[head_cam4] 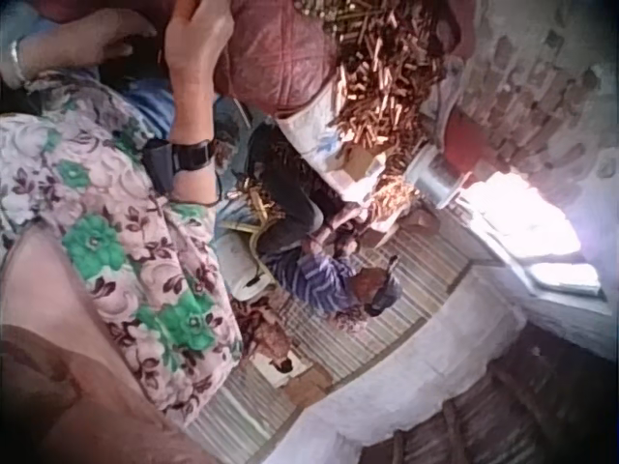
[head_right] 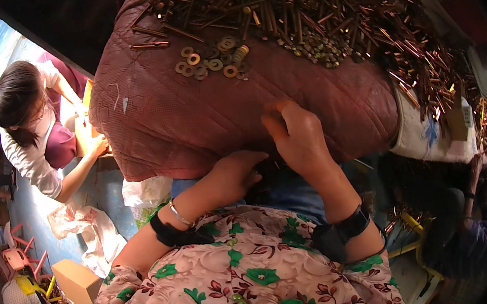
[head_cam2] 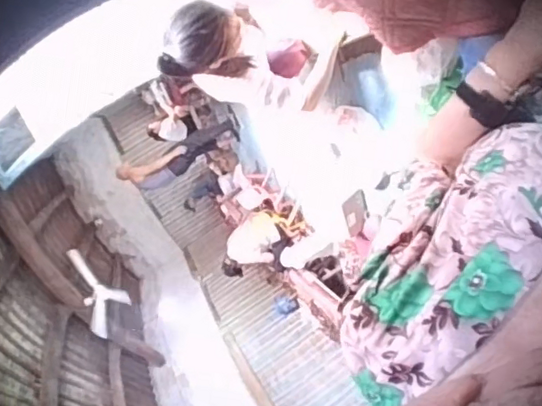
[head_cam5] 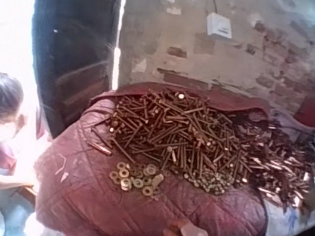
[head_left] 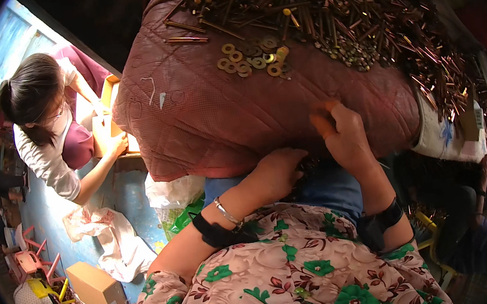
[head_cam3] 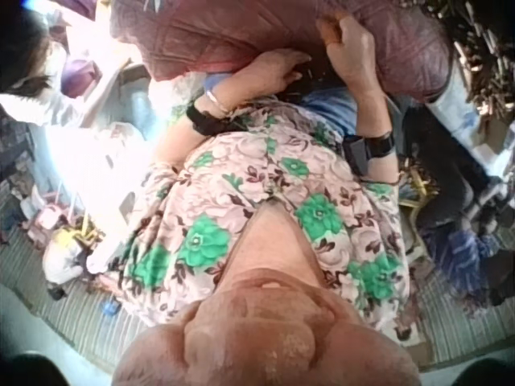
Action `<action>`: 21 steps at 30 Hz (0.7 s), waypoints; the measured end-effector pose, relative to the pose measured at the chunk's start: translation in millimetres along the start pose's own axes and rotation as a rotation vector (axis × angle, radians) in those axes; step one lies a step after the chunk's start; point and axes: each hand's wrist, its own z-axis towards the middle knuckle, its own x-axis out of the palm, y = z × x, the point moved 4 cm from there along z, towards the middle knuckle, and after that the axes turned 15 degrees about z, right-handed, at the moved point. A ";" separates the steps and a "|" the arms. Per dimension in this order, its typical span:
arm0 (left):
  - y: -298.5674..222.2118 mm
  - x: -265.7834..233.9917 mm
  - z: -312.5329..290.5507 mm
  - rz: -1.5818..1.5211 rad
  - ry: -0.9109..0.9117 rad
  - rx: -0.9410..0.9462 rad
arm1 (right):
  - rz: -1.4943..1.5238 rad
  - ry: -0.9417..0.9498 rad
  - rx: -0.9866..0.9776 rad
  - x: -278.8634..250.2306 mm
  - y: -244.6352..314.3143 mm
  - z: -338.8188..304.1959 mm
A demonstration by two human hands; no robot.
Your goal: Assembling metal washers onto long bolts.
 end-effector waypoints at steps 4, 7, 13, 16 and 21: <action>0.4 -79.2 20.5 -0.107 -0.243 -0.165 | -0.082 -0.065 -0.236 17.1 0.0 47.1; 46.8 -128.7 33.6 0.173 -0.529 -0.267 | -0.144 -0.063 -0.264 35.3 3.3 74.6; 120.9 -171.9 62.0 0.697 -0.682 -0.313 | -0.221 -0.029 -0.364 55.1 -2.5 83.9; 137.9 -174.0 76.1 0.815 -0.611 -0.362 | -0.198 -0.036 -0.386 54.2 -5.8 83.3; 144.9 -173.2 90.9 0.860 -0.450 -0.393 | -0.168 -0.093 -0.405 51.7 -13.2 82.9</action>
